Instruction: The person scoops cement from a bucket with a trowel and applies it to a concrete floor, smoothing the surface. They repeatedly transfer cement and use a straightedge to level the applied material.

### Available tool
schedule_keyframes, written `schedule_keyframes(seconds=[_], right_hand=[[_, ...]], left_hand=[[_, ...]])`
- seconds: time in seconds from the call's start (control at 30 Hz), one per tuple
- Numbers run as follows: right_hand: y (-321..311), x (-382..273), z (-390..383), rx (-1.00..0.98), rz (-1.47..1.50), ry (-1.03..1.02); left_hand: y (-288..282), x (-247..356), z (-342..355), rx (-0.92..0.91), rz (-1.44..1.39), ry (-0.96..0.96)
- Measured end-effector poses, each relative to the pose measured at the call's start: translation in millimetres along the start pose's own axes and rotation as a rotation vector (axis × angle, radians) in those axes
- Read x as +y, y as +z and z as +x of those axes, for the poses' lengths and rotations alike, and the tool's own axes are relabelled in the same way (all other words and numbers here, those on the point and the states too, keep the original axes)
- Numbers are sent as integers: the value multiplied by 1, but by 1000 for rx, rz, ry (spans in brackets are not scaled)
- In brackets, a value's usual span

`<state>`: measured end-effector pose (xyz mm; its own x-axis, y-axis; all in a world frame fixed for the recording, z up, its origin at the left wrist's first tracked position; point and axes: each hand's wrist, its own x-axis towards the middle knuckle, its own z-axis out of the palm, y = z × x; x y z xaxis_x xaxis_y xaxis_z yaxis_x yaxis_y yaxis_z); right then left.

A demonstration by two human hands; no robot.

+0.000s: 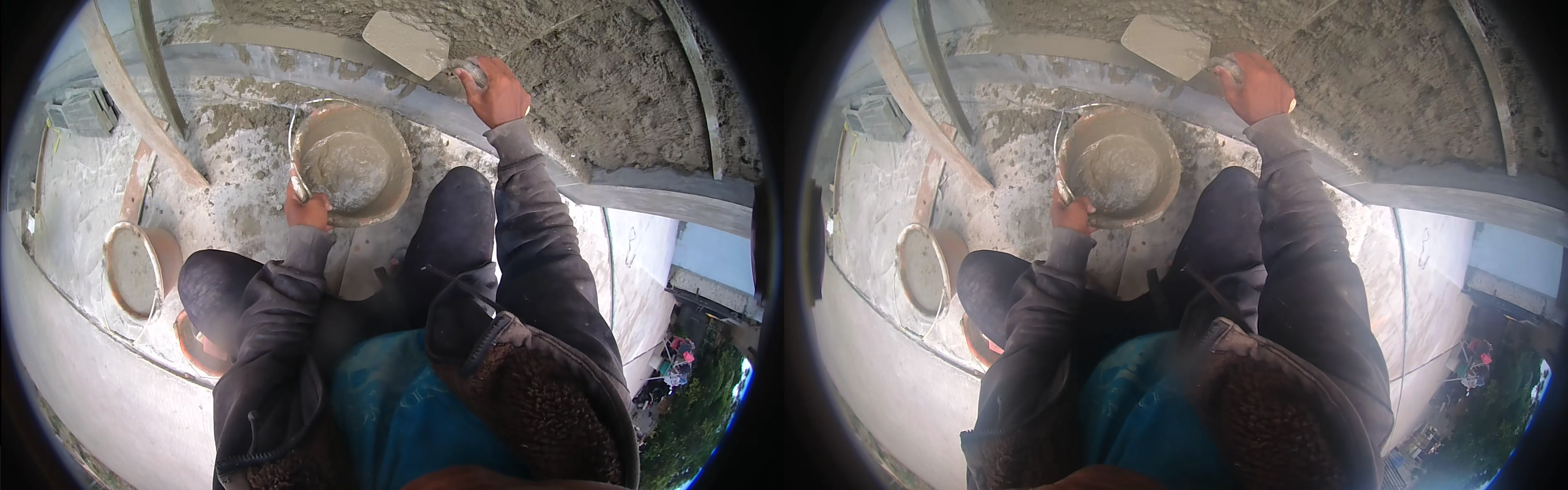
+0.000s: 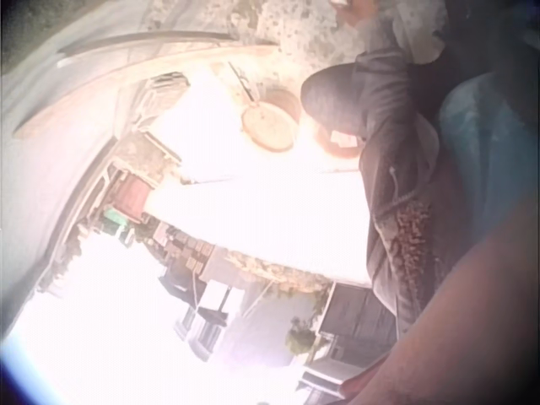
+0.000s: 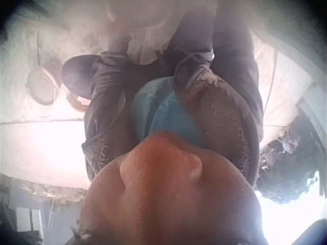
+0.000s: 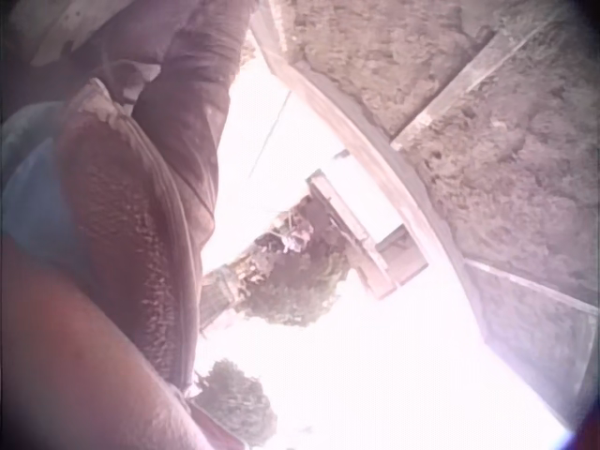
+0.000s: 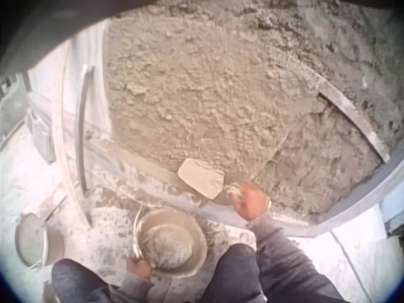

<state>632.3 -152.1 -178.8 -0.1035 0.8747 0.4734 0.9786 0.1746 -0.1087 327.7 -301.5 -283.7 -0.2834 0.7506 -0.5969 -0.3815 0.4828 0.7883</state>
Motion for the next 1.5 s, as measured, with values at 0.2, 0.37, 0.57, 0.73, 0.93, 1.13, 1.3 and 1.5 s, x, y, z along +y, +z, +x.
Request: schedule_keyframes(seconds=[0.2, 0.37, 0.57, 0.73, 0.93, 1.13, 1.3, 1.5], right_hand=[[-57, 35, 3, 66, -25, -50], [-118, 39, 1, 144, -164, -21], [-127, 20, -12, 168, -374, -222], [-108, -46, -15, -40, 132, -273], [-53, -66, 37, -711, 771, -315], [-48, -44, 103, -279, 467, 23], [-95, -72, 82, -274, 428, -118], [-44, -108, 0, -967, 9, -213]], left_hand=[[-12, -36, 29, -92, -265, 115], [-6, -13, 14, -61, -154, 45], [-1, -2, 11, 1, -18, -8], [-4, 7, 4, 29, 93, -18], [-8, 1, 6, 45, -107, 43], [-12, 0, 2, 31, -42, 41], [-26, -4, 9, 17, -121, 67], [-18, -29, 39, 16, -12, 272]])
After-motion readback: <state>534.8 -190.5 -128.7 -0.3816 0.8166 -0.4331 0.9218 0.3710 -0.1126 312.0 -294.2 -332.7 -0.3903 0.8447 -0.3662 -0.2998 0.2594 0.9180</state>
